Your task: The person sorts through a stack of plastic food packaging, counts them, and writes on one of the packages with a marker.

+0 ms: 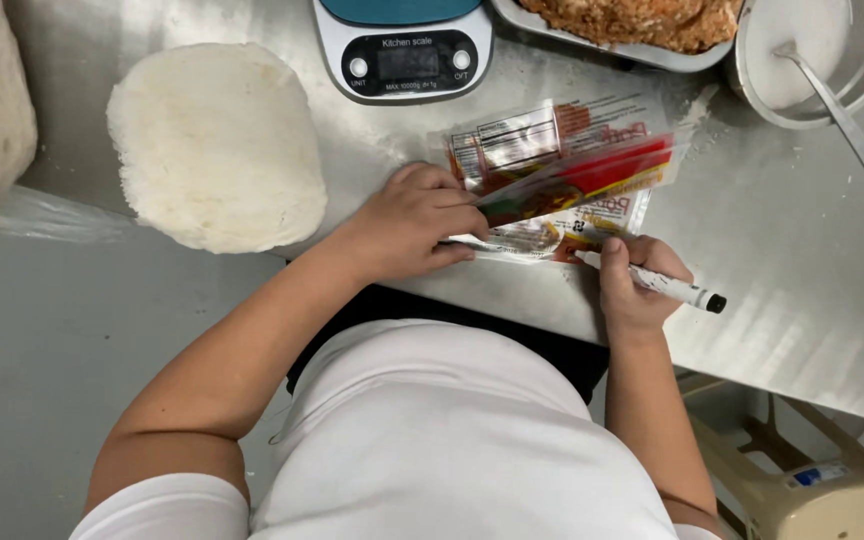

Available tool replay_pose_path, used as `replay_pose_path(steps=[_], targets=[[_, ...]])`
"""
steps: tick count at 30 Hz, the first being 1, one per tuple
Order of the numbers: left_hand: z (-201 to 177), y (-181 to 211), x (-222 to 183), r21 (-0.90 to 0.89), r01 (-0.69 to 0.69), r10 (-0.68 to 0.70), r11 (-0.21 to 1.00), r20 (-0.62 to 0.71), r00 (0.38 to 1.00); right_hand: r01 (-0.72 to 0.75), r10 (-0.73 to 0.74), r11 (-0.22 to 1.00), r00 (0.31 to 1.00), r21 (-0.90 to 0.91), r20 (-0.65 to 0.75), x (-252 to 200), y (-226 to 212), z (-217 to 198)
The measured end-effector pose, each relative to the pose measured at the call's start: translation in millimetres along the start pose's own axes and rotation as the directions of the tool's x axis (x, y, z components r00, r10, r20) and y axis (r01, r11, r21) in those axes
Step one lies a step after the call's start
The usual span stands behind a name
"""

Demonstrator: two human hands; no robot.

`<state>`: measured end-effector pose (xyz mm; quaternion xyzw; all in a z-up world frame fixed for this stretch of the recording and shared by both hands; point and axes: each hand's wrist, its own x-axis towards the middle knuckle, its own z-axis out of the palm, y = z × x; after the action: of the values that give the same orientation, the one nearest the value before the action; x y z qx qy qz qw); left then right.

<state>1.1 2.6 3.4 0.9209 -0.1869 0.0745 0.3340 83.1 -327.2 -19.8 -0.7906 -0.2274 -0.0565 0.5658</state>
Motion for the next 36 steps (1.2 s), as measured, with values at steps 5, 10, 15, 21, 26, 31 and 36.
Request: replay_pose_path(steps=[5, 10, 15, 21, 26, 31, 36], targets=[[-3, -1, 0, 0.021, -0.037, 0.037, 0.999, 0.005, 0.999, 0.022, -0.021, 0.998, 1.0, -0.066, 0.016, -3, 3, -3], [4, -1, 1, 0.032, -0.055, 0.057, 0.998, -0.066, 0.996, -0.1, 0.132, 0.99, 0.898, 0.097, -0.419, 2, 8, -5], [1, 2, -3, 0.037, -0.089, 0.091, 0.995, -0.063, 0.994, 0.114, 0.011, 0.975, 0.828, 0.188, -0.56, -11, -19, -24], [-14, 27, -13, 0.216, -0.392, 0.429, 0.894, -0.164, 0.888, 0.099, -0.261, 0.916, 0.883, -0.389, -0.39, -26, -30, -36], [-16, 47, -37, 0.133, -0.326, 0.345, 0.936, -0.172, 0.923, 0.293, -0.42, 0.832, 0.888, -0.471, -0.189, -21, -24, -43], [-4, 55, -52, 0.25, -0.238, 0.289, 0.939, -0.194, 0.937, 0.335, -0.284, 0.846, 0.942, -0.415, 0.181, -25, -23, -31], [11, 45, -50, 0.325, -0.14, 0.241, 0.935, -0.293, 0.925, 0.369, -0.268, 0.774, 0.927, -0.514, 0.261, -14, -44, -27]])
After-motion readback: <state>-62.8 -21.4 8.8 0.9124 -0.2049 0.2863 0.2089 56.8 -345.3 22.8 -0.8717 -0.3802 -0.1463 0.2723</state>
